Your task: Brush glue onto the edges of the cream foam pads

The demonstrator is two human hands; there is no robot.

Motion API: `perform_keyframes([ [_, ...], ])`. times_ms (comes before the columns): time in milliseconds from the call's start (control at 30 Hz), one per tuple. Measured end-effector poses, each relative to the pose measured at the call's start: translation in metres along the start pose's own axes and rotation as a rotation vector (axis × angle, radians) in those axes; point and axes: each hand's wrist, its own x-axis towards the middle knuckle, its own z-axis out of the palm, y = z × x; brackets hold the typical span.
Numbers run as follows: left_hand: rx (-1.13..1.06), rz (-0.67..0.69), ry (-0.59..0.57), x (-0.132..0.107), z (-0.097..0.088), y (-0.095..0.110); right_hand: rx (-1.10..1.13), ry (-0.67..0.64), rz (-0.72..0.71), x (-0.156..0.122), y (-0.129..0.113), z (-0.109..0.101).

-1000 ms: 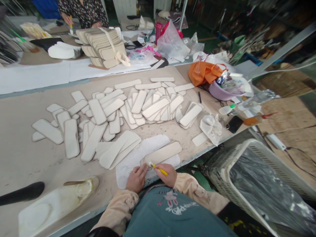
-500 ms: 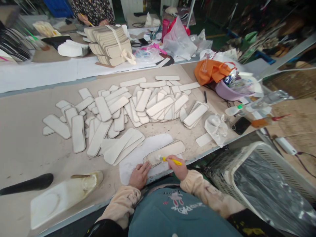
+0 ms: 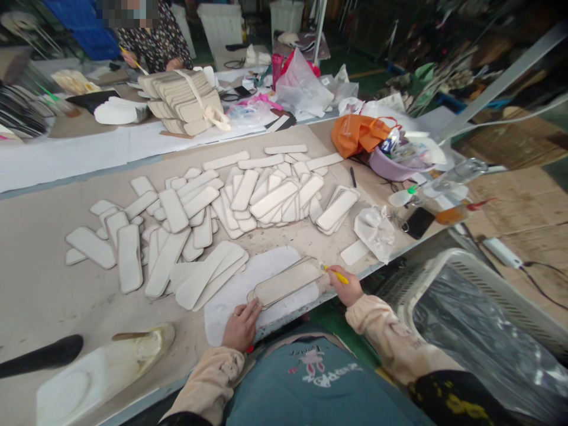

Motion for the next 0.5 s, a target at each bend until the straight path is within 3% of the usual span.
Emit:
perform_keyframes([
  [67, 0.007, 0.016, 0.014, 0.0, 0.0, 0.0, -0.204, -0.025, -0.216, -0.009, -0.015, 0.017],
  [133, 0.012, 0.024, 0.021, 0.001, -0.001, -0.001, -0.265, -0.083, -0.336, -0.021, -0.034, 0.04],
  [233, 0.012, -0.007, -0.018, 0.004, -0.005, 0.003, -0.198, -0.267, -0.578, -0.034, -0.06, 0.064],
  [300, 0.012, -0.07, -0.07, 0.007, -0.011, 0.011, -0.048, -0.38, -0.727, -0.037, -0.069, 0.067],
  [367, -0.005, -0.151, -0.114, 0.01, -0.019, 0.021, 0.164, -0.359, -0.691, -0.034, -0.067, 0.058],
  [500, -0.1, -0.298, -0.055, 0.019, -0.038, 0.029, 0.457, -0.134, -0.256, -0.016, -0.03, 0.027],
])
